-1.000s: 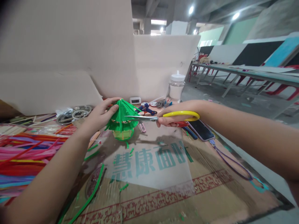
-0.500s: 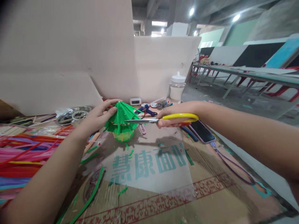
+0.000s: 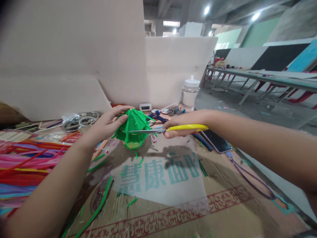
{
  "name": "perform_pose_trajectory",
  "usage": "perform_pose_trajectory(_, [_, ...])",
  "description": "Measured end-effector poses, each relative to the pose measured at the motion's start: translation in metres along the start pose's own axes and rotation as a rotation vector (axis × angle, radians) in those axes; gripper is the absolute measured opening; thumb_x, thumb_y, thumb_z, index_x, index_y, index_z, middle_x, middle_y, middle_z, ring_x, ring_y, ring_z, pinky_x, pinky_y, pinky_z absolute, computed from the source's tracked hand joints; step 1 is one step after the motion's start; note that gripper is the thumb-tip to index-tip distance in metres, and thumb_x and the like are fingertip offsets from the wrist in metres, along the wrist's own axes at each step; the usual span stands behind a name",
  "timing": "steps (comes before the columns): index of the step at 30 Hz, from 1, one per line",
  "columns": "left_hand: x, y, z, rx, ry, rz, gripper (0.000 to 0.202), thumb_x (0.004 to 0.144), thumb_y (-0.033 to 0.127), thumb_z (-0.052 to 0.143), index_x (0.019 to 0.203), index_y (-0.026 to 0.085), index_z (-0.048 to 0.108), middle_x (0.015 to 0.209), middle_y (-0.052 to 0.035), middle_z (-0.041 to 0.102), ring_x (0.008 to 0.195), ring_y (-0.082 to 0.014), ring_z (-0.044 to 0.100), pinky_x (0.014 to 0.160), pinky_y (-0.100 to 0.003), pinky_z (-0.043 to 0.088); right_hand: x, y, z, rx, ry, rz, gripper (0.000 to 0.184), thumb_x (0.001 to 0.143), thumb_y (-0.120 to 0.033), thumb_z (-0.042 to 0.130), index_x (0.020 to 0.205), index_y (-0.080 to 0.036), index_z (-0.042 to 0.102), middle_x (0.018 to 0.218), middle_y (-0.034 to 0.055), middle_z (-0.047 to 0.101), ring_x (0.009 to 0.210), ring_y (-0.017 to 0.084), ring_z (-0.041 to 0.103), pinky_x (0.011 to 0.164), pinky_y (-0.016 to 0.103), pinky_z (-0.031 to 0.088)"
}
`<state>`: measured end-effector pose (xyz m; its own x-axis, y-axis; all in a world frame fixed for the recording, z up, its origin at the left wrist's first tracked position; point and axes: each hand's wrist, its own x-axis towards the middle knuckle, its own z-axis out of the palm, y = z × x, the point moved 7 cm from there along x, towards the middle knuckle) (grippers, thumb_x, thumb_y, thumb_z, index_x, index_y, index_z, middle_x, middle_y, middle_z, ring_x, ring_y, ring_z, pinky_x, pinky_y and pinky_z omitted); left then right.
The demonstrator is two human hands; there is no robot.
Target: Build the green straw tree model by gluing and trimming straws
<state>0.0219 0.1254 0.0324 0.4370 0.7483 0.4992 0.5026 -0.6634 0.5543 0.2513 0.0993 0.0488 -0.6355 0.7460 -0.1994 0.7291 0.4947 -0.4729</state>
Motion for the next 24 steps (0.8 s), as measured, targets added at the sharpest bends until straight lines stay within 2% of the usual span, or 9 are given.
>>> perform_pose_trajectory(5, [0.000,-0.001,0.000,-0.016,-0.006,-0.007,0.042,0.098,0.045,0.047,0.133,0.025,0.058,0.133,-0.0066,0.061,0.121,-0.0256,0.056,0.109,-0.043,0.040,0.004,0.005,0.003,-0.049,-0.062,0.012,0.049,0.077,-0.071,0.062,0.090,-0.024,0.067,0.072,0.0017,0.061,0.070,0.019,0.057,0.061,0.030,0.044])
perform_pose_trajectory(10, [0.001,0.005,0.002,0.012,-0.032,0.036,0.042,0.098,0.044,0.046,0.132,0.022,0.058,0.133,-0.0079,0.061,0.121,-0.0252,0.056,0.109,-0.043,0.040,0.006,0.008,0.012,-0.120,-0.194,0.000,0.046,0.082,-0.066,0.057,0.093,-0.023,0.066,0.073,0.0013,0.060,0.069,0.018,0.056,0.059,0.028,0.041])
perform_pose_trajectory(15, [0.001,0.000,0.002,-0.016,-0.028,0.008,0.043,0.097,0.047,0.047,0.132,0.024,0.058,0.132,-0.0077,0.061,0.120,-0.0253,0.057,0.109,-0.042,0.041,0.002,0.003,0.009,-0.104,-0.138,-0.013,0.037,0.085,-0.059,0.059,0.091,-0.023,0.067,0.076,0.0014,0.061,0.073,0.018,0.057,0.062,0.027,0.044])
perform_pose_trajectory(20, [0.002,-0.003,0.002,-0.060,-0.010,0.011,0.042,0.097,0.048,0.049,0.130,0.025,0.060,0.132,-0.0082,0.062,0.121,-0.0257,0.056,0.109,-0.044,0.040,-0.003,-0.005,0.019,-0.059,-0.242,-0.097,0.033,0.091,-0.052,0.052,0.100,-0.023,0.066,0.096,0.0032,0.065,0.084,0.018,0.060,0.072,0.029,0.049])
perform_pose_trajectory(24, [0.002,-0.002,0.001,-0.067,0.002,0.012,0.042,0.096,0.047,0.050,0.129,0.022,0.060,0.131,-0.0089,0.062,0.121,-0.0258,0.057,0.109,-0.044,0.040,-0.001,0.005,0.017,-0.065,-0.202,-0.053,0.034,0.090,-0.055,0.054,0.099,-0.025,0.066,0.094,0.0028,0.066,0.083,0.019,0.061,0.070,0.029,0.049])
